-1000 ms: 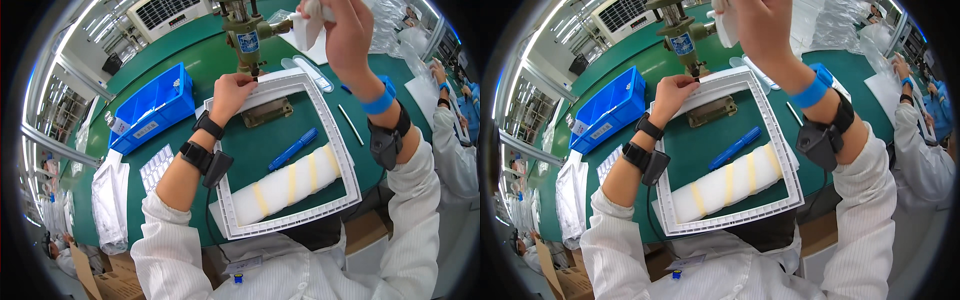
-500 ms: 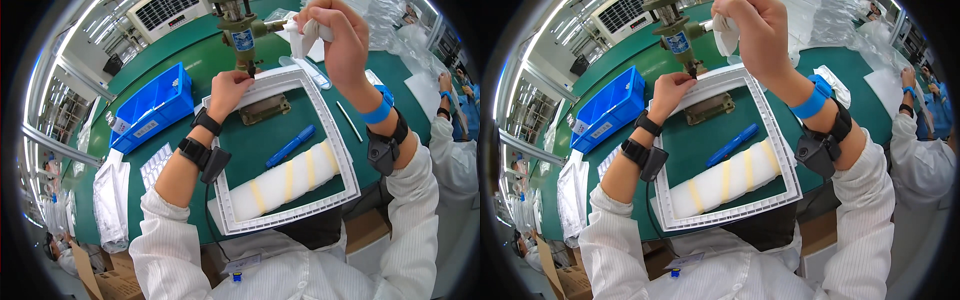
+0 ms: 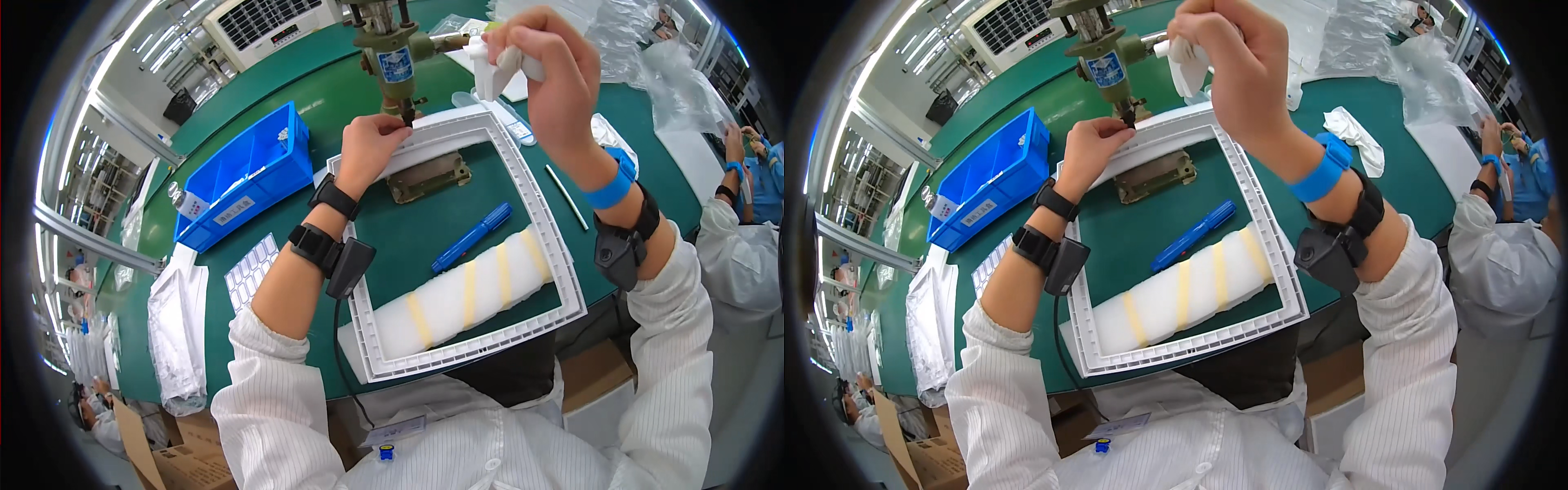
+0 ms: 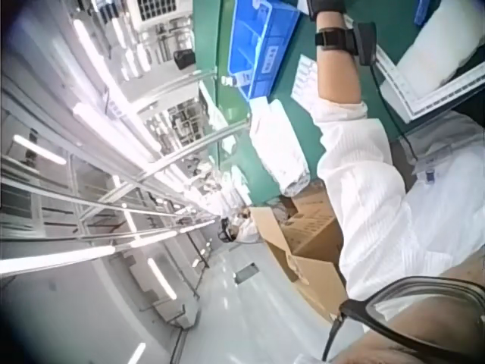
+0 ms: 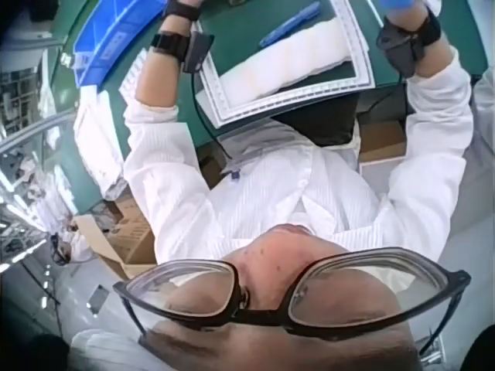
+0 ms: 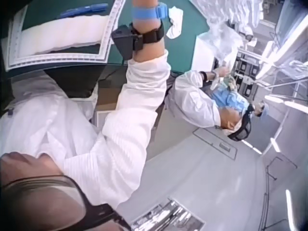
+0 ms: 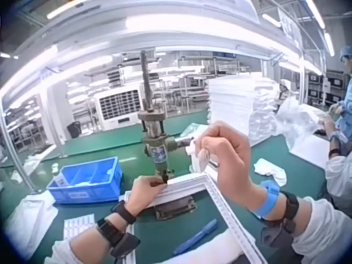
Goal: Manual assembly of a plastic frame including the application of foam strips and adhesive to small components.
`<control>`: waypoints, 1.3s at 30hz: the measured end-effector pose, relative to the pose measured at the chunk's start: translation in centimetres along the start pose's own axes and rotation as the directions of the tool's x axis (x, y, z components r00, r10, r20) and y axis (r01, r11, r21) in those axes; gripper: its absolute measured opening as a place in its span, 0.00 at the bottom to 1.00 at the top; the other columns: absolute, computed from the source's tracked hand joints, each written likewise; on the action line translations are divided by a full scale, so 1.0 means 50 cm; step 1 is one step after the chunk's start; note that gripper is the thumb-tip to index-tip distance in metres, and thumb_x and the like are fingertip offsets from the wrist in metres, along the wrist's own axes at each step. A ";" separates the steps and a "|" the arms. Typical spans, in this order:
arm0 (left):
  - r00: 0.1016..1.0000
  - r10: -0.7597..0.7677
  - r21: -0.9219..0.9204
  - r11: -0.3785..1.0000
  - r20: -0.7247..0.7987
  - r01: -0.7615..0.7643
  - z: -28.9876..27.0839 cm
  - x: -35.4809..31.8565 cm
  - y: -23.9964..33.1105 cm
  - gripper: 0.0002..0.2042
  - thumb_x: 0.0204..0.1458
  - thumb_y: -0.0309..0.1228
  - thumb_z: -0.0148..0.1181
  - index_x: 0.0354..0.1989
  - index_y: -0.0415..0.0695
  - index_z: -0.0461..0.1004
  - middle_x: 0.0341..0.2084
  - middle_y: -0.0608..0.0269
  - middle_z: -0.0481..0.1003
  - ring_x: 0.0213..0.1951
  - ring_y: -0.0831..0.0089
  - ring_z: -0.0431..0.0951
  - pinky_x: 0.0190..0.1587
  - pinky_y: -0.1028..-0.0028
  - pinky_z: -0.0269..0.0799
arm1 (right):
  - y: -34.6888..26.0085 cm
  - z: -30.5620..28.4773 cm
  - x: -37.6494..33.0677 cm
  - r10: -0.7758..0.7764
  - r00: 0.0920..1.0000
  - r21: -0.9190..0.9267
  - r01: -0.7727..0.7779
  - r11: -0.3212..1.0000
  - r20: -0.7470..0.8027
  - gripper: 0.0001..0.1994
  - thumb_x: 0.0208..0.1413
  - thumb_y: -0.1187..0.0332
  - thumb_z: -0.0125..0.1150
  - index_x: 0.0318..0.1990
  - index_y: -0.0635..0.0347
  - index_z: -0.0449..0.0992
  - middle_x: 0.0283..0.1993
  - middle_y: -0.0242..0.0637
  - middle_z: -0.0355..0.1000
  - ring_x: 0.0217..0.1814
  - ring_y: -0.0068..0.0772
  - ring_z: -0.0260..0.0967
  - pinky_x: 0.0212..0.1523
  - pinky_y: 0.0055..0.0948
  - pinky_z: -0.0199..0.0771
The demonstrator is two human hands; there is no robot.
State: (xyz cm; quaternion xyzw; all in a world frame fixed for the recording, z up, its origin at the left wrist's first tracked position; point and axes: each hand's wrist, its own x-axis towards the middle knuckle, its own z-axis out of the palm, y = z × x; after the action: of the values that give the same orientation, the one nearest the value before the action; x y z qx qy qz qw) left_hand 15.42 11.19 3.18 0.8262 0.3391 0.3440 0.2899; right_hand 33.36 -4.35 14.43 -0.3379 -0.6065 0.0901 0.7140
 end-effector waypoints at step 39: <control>0.999 0.016 0.025 1.000 0.033 -0.016 -0.007 0.000 -0.006 0.15 0.48 0.36 0.67 0.37 0.35 0.82 0.28 0.51 0.82 0.27 0.73 0.79 0.35 0.74 0.73 | -0.011 -0.032 -0.043 0.087 0.845 -0.338 0.115 0.934 0.527 0.05 0.39 0.72 0.52 0.19 0.65 0.66 0.16 0.36 0.59 0.21 0.27 0.58 0.24 0.28 0.58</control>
State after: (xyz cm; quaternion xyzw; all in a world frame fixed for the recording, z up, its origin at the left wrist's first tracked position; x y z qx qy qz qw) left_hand 15.06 11.46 3.18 0.8380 0.3320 0.3284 0.2824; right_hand 34.18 -6.52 12.97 -0.4188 -0.7893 0.0636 0.4444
